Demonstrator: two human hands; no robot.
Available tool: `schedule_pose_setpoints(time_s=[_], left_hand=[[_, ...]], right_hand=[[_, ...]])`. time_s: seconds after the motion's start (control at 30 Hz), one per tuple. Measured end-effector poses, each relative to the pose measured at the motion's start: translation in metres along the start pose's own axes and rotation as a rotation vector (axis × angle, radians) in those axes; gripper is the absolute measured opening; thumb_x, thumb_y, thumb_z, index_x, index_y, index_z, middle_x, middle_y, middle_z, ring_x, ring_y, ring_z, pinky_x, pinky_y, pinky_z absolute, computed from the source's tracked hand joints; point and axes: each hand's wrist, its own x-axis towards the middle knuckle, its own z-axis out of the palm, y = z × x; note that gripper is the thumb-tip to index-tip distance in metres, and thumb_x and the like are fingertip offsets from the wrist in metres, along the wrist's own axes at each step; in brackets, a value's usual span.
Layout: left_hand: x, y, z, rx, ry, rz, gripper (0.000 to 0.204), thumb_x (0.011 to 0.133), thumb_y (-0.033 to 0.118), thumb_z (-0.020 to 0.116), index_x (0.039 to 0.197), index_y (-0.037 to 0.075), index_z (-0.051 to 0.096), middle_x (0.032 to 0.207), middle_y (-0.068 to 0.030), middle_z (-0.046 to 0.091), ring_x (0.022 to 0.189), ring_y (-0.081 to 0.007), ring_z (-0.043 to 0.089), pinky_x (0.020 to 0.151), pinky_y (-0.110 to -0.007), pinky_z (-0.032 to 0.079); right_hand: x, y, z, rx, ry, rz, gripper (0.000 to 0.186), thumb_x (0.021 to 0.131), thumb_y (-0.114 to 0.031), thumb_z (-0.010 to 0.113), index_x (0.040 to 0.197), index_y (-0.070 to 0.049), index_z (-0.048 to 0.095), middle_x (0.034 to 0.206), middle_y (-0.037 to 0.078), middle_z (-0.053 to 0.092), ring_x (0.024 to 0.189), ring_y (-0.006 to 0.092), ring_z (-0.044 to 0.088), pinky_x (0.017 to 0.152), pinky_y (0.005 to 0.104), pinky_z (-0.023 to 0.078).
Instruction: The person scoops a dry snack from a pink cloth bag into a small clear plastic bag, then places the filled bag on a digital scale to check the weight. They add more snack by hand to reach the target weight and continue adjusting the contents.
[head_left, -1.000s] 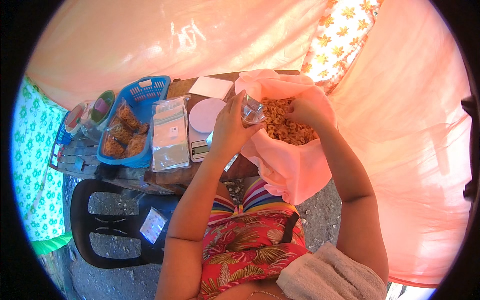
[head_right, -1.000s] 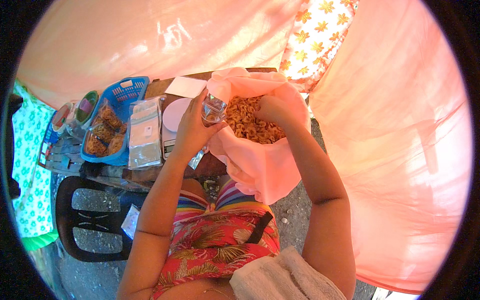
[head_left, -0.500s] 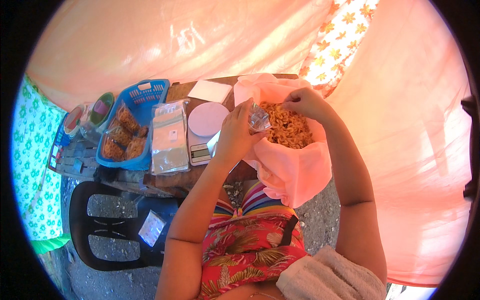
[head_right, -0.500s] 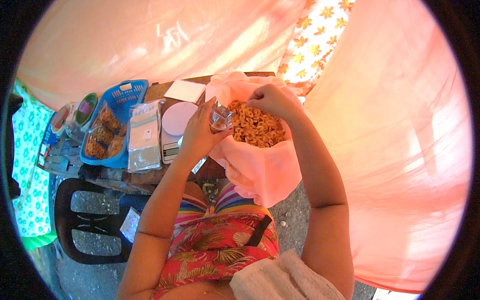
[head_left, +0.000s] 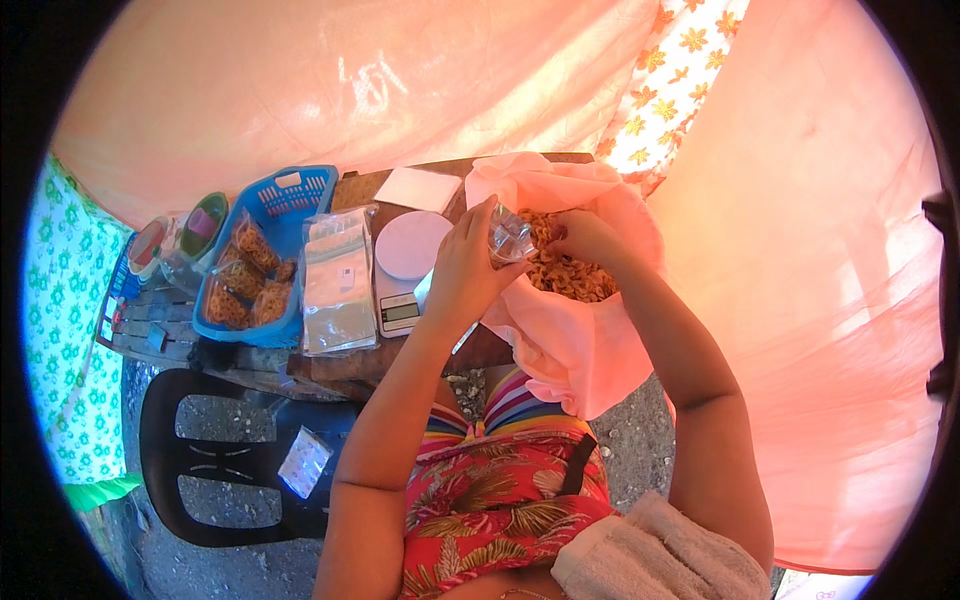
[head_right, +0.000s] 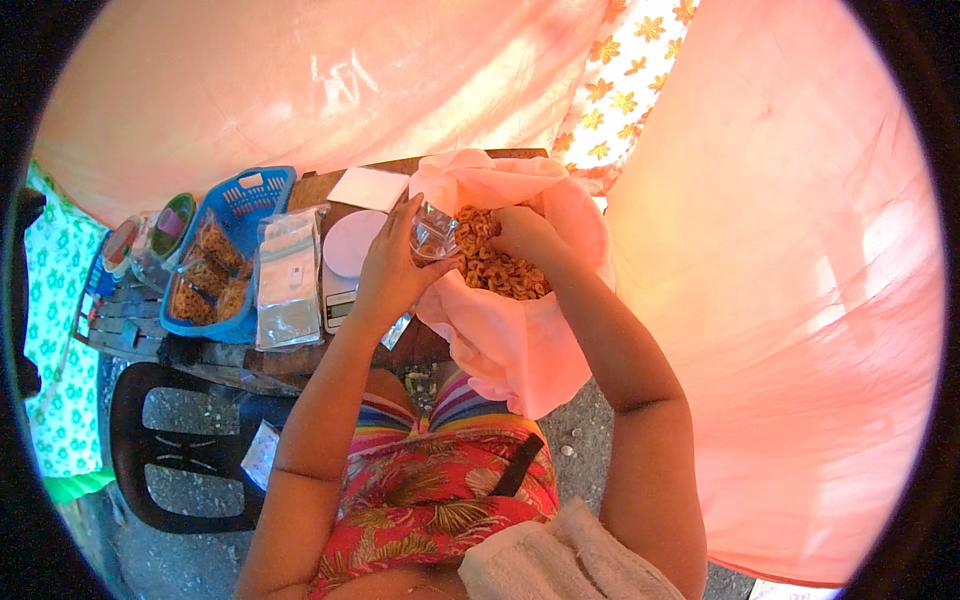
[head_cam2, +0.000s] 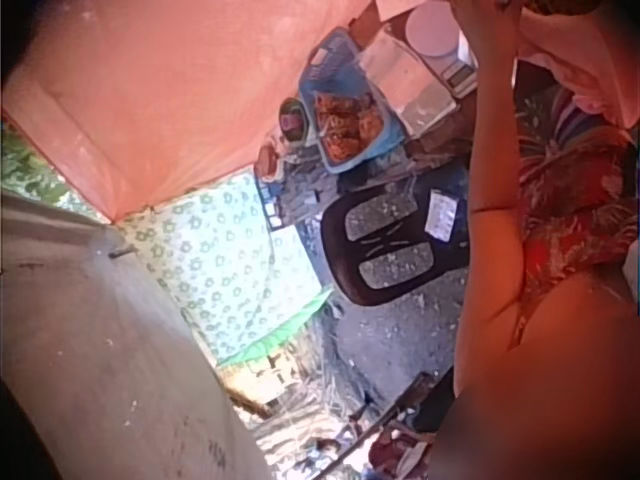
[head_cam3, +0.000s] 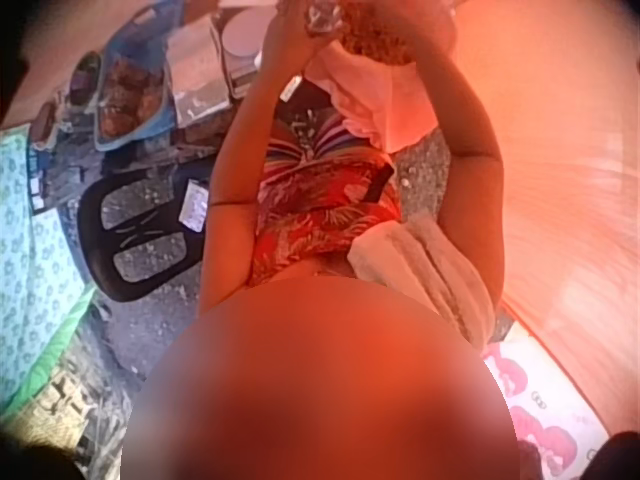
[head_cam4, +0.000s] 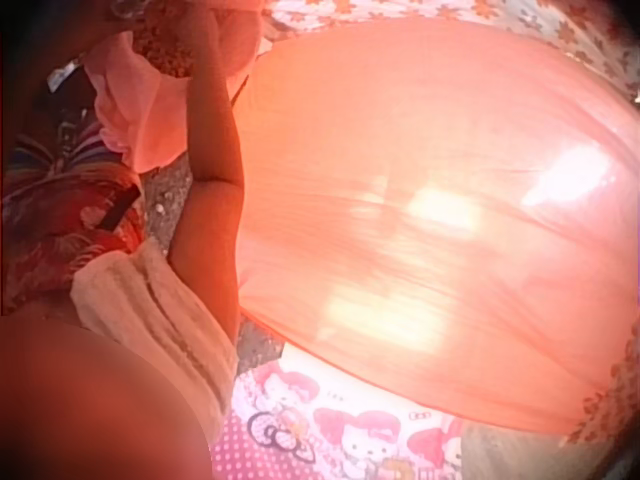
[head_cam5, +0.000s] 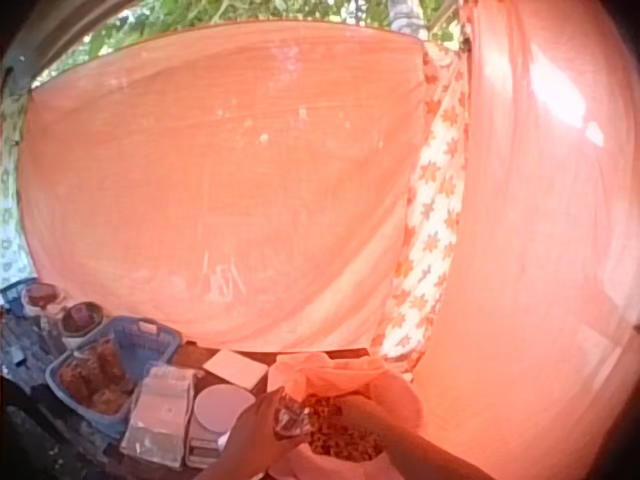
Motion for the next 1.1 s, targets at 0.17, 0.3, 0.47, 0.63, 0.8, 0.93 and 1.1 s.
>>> schedule_pose_setpoints(time_s=[0.17, 0.3, 0.47, 0.63, 0.8, 0.93, 1.1], left_hand=[[-0.002, -0.002, 0.001, -0.040, -0.031, -0.040, 0.088, 0.070, 0.021, 0.084, 0.143, 0.004, 0.036, 0.134, -0.0202, 0.050, 0.123, -0.0403, 0.049, 0.101, -0.049, 0.041], [0.001, -0.001, 0.001, 0.005, -0.053, -0.034, 0.088, 0.071, 0.021, 0.084, 0.143, 0.004, 0.036, 0.134, -0.0206, 0.050, 0.123, -0.0406, 0.050, 0.101, -0.048, 0.041], [0.003, 0.001, 0.003, -0.013, -0.042, -0.035, 0.086, 0.072, 0.021, 0.084, 0.142, 0.003, 0.037, 0.134, -0.0207, 0.051, 0.123, -0.0397, 0.050, 0.100, -0.048, 0.042], [0.002, -0.001, 0.003, -0.001, -0.001, 0.006, 0.086, 0.072, 0.020, 0.084, 0.142, 0.002, 0.037, 0.133, -0.0208, 0.051, 0.122, -0.0393, 0.050, 0.100, -0.048, 0.042], [0.000, -0.001, 0.002, -0.006, -0.016, -0.028, 0.087, 0.071, 0.019, 0.084, 0.142, 0.002, 0.037, 0.133, -0.0210, 0.051, 0.122, -0.0394, 0.051, 0.100, -0.048, 0.042], [0.001, 0.000, 0.002, -0.036, -0.016, -0.014, 0.087, 0.071, 0.018, 0.084, 0.142, 0.002, 0.037, 0.134, -0.0209, 0.051, 0.123, -0.0392, 0.050, 0.101, -0.048, 0.042], [-0.001, 0.001, 0.002, -0.011, 0.002, -0.030, 0.085, 0.071, 0.018, 0.084, 0.141, 0.002, 0.038, 0.133, -0.0209, 0.051, 0.123, -0.0393, 0.050, 0.101, -0.048, 0.041]], right_hand=[[-0.015, -0.006, -0.018, 0.031, 0.094, 0.038, 0.017, 0.080, -0.015, 0.072, 0.094, -0.005, 0.073, 0.085, 0.010, 0.072, 0.076, 0.0188, 0.067, 0.070, 0.0334, 0.052], [-0.032, -0.037, -0.059, 0.287, 0.116, 0.079, 0.018, 0.085, -0.017, 0.069, 0.098, -0.005, 0.073, 0.085, 0.007, 0.072, 0.073, 0.0138, 0.067, 0.063, 0.0277, 0.051], [-0.031, -0.056, -0.072, 0.626, 0.077, -0.102, 0.018, 0.089, -0.019, 0.067, 0.101, -0.007, 0.073, 0.085, 0.002, 0.072, 0.075, 0.0083, 0.068, 0.063, 0.0247, 0.051], [-0.021, -0.016, -0.036, -0.153, 0.305, -0.128, 0.024, 0.083, -0.013, 0.068, 0.105, -0.001, 0.068, 0.097, 0.011, 0.070, 0.088, 0.0181, 0.067, 0.077, 0.0316, 0.052], [0.006, 0.021, 0.010, -0.120, 0.121, -0.161, 0.025, 0.081, -0.010, 0.065, 0.104, -0.003, 0.067, 0.103, 0.017, 0.069, 0.097, 0.0306, 0.066, 0.084, 0.0397, 0.052], [0.014, 0.029, 0.018, -0.192, 0.045, -0.126, 0.021, 0.081, -0.007, 0.062, 0.099, 0.000, 0.069, 0.100, 0.021, 0.069, 0.099, 0.0333, 0.067, 0.083, 0.0421, 0.053], [0.014, 0.009, 0.014, -0.224, 0.011, -0.061, 0.025, 0.079, -0.014, 0.065, 0.102, -0.003, 0.067, 0.097, 0.019, 0.069, 0.097, 0.0360, 0.065, 0.084, 0.0458, 0.051]])
